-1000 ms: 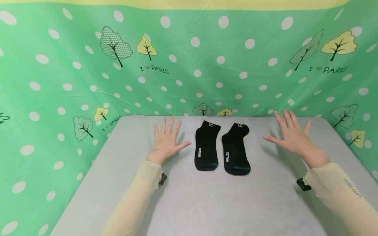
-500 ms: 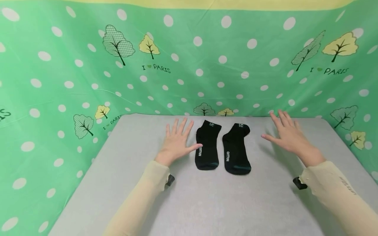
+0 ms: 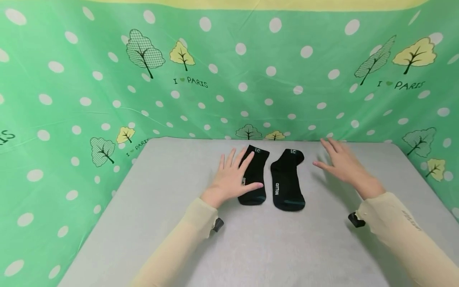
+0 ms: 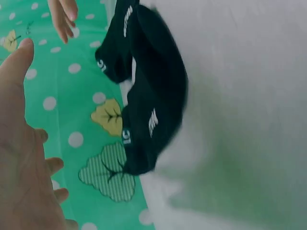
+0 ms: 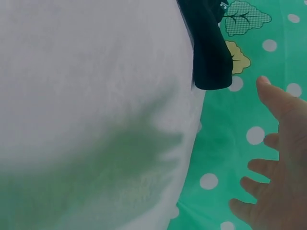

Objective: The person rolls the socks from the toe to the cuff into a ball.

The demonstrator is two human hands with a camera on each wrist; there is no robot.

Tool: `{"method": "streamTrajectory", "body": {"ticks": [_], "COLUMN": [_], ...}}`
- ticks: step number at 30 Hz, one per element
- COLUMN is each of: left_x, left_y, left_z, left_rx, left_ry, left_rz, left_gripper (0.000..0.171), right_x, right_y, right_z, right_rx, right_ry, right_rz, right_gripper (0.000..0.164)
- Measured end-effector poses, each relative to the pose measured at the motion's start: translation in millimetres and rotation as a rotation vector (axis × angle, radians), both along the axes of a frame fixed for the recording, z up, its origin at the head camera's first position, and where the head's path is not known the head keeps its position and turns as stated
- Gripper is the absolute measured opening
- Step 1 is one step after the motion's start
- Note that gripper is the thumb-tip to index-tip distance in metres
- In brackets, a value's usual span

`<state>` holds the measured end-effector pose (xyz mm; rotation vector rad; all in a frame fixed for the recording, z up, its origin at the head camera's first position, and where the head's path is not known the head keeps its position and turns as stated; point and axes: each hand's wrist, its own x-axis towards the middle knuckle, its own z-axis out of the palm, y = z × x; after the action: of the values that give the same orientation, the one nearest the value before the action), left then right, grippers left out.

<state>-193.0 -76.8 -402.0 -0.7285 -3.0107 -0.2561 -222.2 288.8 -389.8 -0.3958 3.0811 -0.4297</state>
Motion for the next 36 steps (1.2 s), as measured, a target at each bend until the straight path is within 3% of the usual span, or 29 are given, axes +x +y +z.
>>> {"method": "streamTrajectory", "body": {"ticks": [18, 22, 26, 30, 36], "left_x": [21.0, 28.0, 33.9, 37.1, 37.6], "left_y": [36.9, 44.1, 50.4, 55.3, 60.2], "left_z": [-7.5, -8.3, -9.0, -11.1, -14.8], "left_rx": [-0.034, -0.016, 0.055, 0.188, 0.455], "left_ry": [-0.034, -0.081, -0.159, -0.218, -0.445], "left_rz": [-0.161, -0.167, -0.134, -0.095, 0.010], "left_gripper": [0.094, 0.088, 0.076, 0.061, 0.057], "right_x": [-20.0, -22.0, -23.8, -26.4, -34.1], "right_y": [-19.0, -26.7, -34.0, -40.0, -44.3], "right_z": [-19.9, -20.3, -19.1, -17.5, -20.2], "right_rx": [-0.175, -0.232, -0.303, -0.376, -0.483], "right_ry": [-0.125, -0.185, -0.250, -0.290, -0.313], "right_rz": [-0.031, -0.068, -0.124, -0.155, -0.195], "right_gripper": [0.077, 0.076, 0.076, 0.074, 0.070]}}
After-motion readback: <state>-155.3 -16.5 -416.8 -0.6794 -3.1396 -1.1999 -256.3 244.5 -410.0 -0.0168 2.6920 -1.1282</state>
